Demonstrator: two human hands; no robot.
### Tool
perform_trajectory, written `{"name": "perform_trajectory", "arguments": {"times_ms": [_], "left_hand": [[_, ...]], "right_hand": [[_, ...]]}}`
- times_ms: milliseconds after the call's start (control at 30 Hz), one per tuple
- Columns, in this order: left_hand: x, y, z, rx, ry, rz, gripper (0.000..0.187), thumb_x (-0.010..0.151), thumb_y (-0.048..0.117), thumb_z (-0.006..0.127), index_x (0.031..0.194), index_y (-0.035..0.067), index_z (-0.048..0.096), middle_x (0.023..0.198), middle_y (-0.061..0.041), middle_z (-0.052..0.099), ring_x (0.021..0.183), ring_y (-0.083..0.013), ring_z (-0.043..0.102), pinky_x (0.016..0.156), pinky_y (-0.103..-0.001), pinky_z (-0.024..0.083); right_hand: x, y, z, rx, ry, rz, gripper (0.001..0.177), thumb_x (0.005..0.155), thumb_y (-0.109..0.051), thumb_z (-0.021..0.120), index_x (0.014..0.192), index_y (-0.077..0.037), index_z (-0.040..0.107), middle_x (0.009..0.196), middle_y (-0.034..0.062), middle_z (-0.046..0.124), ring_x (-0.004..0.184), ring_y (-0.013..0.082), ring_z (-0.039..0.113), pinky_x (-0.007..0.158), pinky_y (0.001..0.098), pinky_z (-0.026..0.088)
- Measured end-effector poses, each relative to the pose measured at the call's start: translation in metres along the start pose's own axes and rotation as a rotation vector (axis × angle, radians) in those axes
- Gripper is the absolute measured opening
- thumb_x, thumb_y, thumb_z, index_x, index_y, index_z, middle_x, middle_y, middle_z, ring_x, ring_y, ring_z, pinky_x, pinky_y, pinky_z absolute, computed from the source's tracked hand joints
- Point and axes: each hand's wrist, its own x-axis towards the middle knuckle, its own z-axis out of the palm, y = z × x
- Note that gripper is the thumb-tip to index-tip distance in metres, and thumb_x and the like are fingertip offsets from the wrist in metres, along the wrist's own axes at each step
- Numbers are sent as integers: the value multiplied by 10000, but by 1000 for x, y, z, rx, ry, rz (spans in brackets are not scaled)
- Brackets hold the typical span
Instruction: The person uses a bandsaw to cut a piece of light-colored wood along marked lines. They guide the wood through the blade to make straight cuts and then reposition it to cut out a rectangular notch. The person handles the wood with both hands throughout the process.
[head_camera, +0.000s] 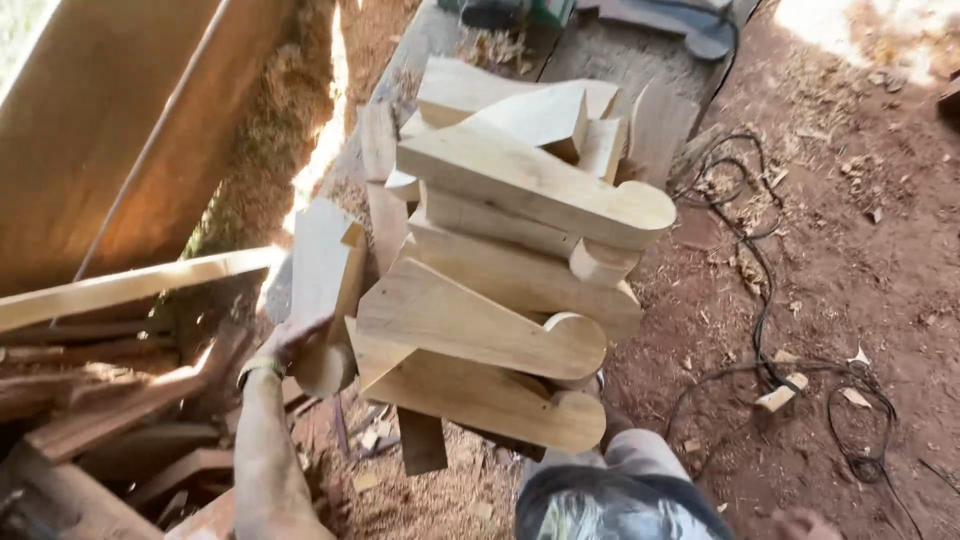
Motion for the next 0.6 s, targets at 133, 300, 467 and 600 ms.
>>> {"name": "perform_trajectory", "arguments": {"times_ms": [133,300,467,600], "left_hand": [[14,23,22,312,-90,147,944,601,531,872,1387,89,593,1290,-121,707,1159,-225,650,1000,-435,534],[5,-2,-9,576,15,262,1141,490,651,940,1389,47,583,1204,-146,747,1045,-214,705,967,-396,560],[19,7,-2,893,239,-1,1102,485,673,967,1275,2,592,1112,-176,710,970,-282,691,887,-398,573],[55,-20,-14,822,211,73,1056,401,613,970,1164,-54,672,1075,-189,744,970,-282,725,841,-402,605]], "right_hand": [[-45,-60,-14,312,138,-185,546,933,-282,794,1354,27,633,1077,158,724,951,283,733,805,415,585],[-59,-173,-38,349,90,-478,508,957,-224,746,1388,26,646,1048,205,747,859,226,727,706,336,596],[22,-159,-26,166,71,-596,510,978,-208,755,1382,71,618,1022,215,748,867,263,727,714,374,579],[55,-161,-24,36,-19,-668,562,847,-210,746,1341,13,598,997,205,774,840,269,766,708,396,615]]}}
